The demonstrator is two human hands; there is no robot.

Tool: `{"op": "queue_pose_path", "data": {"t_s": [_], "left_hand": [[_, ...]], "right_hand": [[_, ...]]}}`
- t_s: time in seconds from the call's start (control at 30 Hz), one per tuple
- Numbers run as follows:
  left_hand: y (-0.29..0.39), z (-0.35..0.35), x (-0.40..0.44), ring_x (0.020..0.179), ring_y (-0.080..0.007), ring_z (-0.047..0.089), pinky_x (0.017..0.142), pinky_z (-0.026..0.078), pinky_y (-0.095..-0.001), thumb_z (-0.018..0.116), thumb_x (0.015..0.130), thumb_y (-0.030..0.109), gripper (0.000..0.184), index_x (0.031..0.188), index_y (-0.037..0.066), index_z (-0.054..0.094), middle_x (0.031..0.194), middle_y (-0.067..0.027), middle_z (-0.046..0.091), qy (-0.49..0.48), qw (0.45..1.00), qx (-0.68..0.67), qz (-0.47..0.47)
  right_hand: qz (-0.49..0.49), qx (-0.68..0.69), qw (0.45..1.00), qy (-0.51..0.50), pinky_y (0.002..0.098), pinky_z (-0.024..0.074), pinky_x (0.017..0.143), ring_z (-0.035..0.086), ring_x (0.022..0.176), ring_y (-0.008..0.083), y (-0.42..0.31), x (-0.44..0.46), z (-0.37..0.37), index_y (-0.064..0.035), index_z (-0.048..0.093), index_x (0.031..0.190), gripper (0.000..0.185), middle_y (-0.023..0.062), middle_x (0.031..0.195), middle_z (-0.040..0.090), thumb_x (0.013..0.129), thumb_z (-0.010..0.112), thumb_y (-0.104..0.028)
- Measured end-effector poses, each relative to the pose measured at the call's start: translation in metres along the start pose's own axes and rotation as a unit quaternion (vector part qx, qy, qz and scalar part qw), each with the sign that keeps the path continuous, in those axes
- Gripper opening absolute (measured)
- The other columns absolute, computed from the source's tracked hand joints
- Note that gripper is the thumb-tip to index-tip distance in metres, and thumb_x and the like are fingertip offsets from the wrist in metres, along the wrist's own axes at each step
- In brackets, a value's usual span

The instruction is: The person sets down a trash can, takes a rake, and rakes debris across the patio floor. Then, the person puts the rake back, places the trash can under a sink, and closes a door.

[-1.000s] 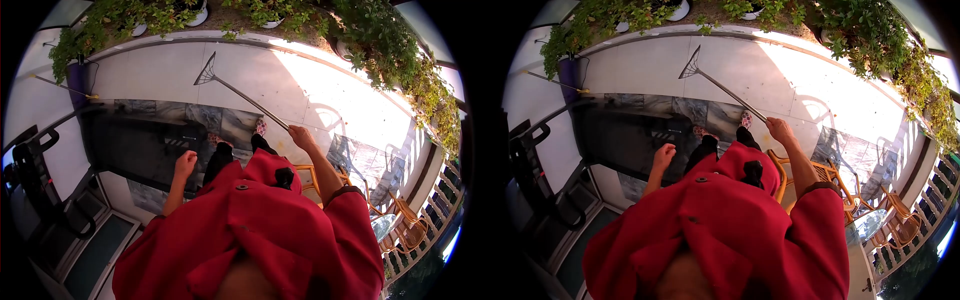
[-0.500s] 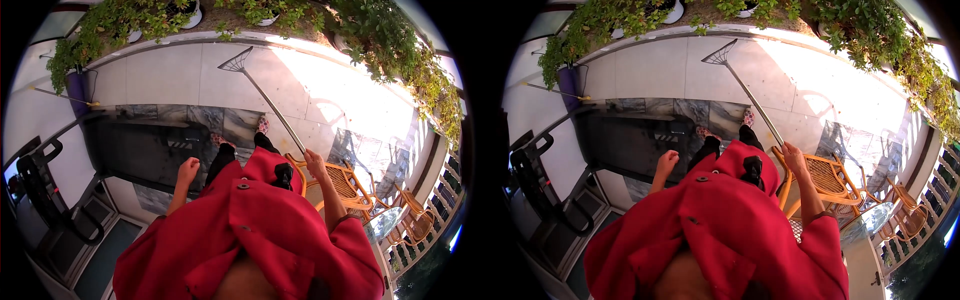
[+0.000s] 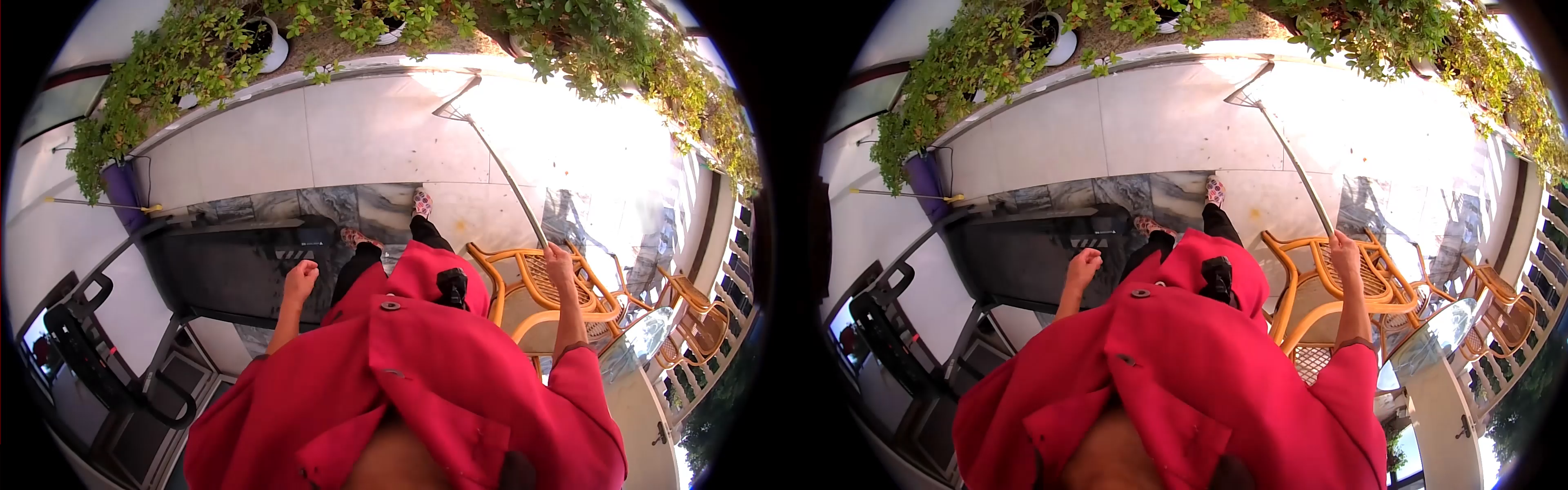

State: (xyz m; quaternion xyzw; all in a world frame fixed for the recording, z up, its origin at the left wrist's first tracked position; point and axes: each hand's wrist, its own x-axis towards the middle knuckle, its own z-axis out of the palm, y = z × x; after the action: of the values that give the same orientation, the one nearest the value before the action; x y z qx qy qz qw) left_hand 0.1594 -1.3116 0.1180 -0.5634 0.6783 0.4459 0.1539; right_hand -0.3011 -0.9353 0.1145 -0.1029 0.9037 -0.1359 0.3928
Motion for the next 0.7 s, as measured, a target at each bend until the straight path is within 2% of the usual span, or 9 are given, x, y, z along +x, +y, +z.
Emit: {"op": "queue_pose_path", "data": {"t_s": [0.03, 0.07, 0.1, 0.17, 0.27, 0.37, 0.5, 0.63, 0.7], "left_hand": [[0.007, 0.001, 0.001, 0.070, -0.0207, 0.059, 0.064, 0.045, -0.0281, 0.057, 0.072, 0.013, 0.017, 0.086, 0.003, 0.056, 0.075, -0.0107, 0.060, -0.007, 1.000, 0.006, 0.002], [0.012, 0.002, 0.002, 0.070, -0.0209, 0.059, 0.064, 0.045, -0.0283, 0.057, 0.072, 0.013, 0.017, 0.086, 0.003, 0.056, 0.075, -0.0109, 0.060, -0.016, 1.000, 0.013, 0.004], [0.015, 0.003, 0.005, 0.071, -0.0212, 0.059, 0.064, 0.045, -0.0286, 0.057, 0.072, 0.013, 0.017, 0.086, 0.003, 0.056, 0.076, -0.0110, 0.060, -0.019, 1.000, 0.014, 0.013], [0.022, 0.008, 0.011, 0.071, -0.0217, 0.059, 0.064, 0.045, -0.0290, 0.057, 0.072, 0.014, 0.017, 0.086, 0.003, 0.056, 0.076, -0.0113, 0.060, -0.024, 0.999, 0.012, 0.033], [0.023, 0.016, 0.028, 0.072, -0.0221, 0.059, 0.064, 0.045, -0.0294, 0.056, 0.073, 0.014, 0.016, 0.086, 0.003, 0.056, 0.076, -0.0114, 0.060, -0.034, 0.998, 0.019, 0.058], [0.047, 0.016, 0.033, 0.072, -0.0222, 0.059, 0.064, 0.045, -0.0296, 0.056, 0.073, 0.013, 0.016, 0.085, 0.004, 0.056, 0.076, -0.0115, 0.060, -0.040, 0.996, 0.016, 0.073], [0.073, 0.006, 0.030, 0.071, -0.0212, 0.059, 0.063, 0.045, -0.0286, 0.056, 0.073, 0.013, 0.014, 0.085, 0.004, 0.055, 0.075, -0.0115, 0.060, -0.028, 0.995, 0.030, 0.095], [0.070, -0.003, 0.031, 0.070, -0.0209, 0.059, 0.063, 0.045, -0.0283, 0.056, 0.073, 0.013, 0.015, 0.085, 0.004, 0.056, 0.075, -0.0112, 0.060, -0.032, 0.994, 0.059, 0.088], [0.053, -0.001, 0.040, 0.070, -0.0207, 0.059, 0.063, 0.045, -0.0284, 0.056, 0.073, 0.014, 0.016, 0.085, 0.004, 0.056, 0.075, -0.0111, 0.060, -0.045, 0.994, 0.059, 0.079]], "right_hand": [[-0.008, 0.011, 0.999, 0.034, 0.0266, 0.0363, 0.041, 0.046, 0.045, 0.0105, 0.009, -0.009, 0.002, -0.0079, 0.057, 0.099, 0.026, 0.0050, 0.054, 0.047, 0.084, 0.046, -0.025], [-0.042, 0.033, 0.997, 0.057, 0.0262, 0.0335, 0.037, 0.042, 0.041, 0.0095, 0.008, -0.022, 0.002, -0.0085, 0.056, 0.100, 0.024, 0.0031, 0.052, 0.045, 0.085, 0.045, -0.024], [0.017, 0.072, 0.996, 0.043, 0.0283, 0.0355, 0.040, 0.042, 0.042, 0.0128, 0.006, -0.038, -0.002, -0.0084, 0.055, 0.100, 0.023, 0.0064, 0.052, 0.045, 0.084, 0.044, -0.022], [-0.031, -0.003, 0.999, 0.041, 0.0319, 0.0394, 0.047, 0.049, 0.048, 0.0218, 0.004, -0.064, -0.014, -0.0100, 0.054, 0.101, 0.023, 0.0118, 0.057, 0.050, 0.083, 0.045, -0.022], [-0.042, -0.106, 0.994, -0.007, 0.0405, 0.0433, 0.060, 0.056, 0.070, 0.0341, -0.020, -0.081, -0.017, -0.0154, 0.054, 0.102, 0.024, 0.0167, 0.073, 0.058, 0.082, 0.046, -0.026], [-0.112, -0.228, 0.964, -0.079, 0.0419, 0.0438, 0.059, 0.056, 0.067, 0.0321, -0.037, -0.051, 0.006, -0.0187, 0.050, 0.105, 0.025, 0.0151, 0.071, 0.058, 0.082, 0.043, -0.029], [-0.191, -0.352, 0.912, -0.087, 0.0384, 0.0447, 0.052, 0.058, 0.062, 0.0280, -0.034, 0.000, 0.019, -0.0145, 0.048, 0.096, 0.019, 0.0118, 0.065, 0.059, 0.083, 0.042, -0.027], [-0.107, -0.369, 0.922, -0.046, 0.0396, 0.0453, 0.055, 0.058, 0.065, 0.0291, 0.011, 0.007, -0.045, -0.0158, 0.048, 0.102, 0.023, 0.0122, 0.068, 0.059, 0.082, 0.044, -0.027], [-0.030, -0.358, 0.933, -0.026, 0.0406, 0.0445, 0.063, 0.057, 0.072, 0.0299, 0.036, 0.001, -0.076, -0.0183, 0.050, 0.106, 0.028, 0.0130, 0.075, 0.060, 0.081, 0.046, -0.029]]}}
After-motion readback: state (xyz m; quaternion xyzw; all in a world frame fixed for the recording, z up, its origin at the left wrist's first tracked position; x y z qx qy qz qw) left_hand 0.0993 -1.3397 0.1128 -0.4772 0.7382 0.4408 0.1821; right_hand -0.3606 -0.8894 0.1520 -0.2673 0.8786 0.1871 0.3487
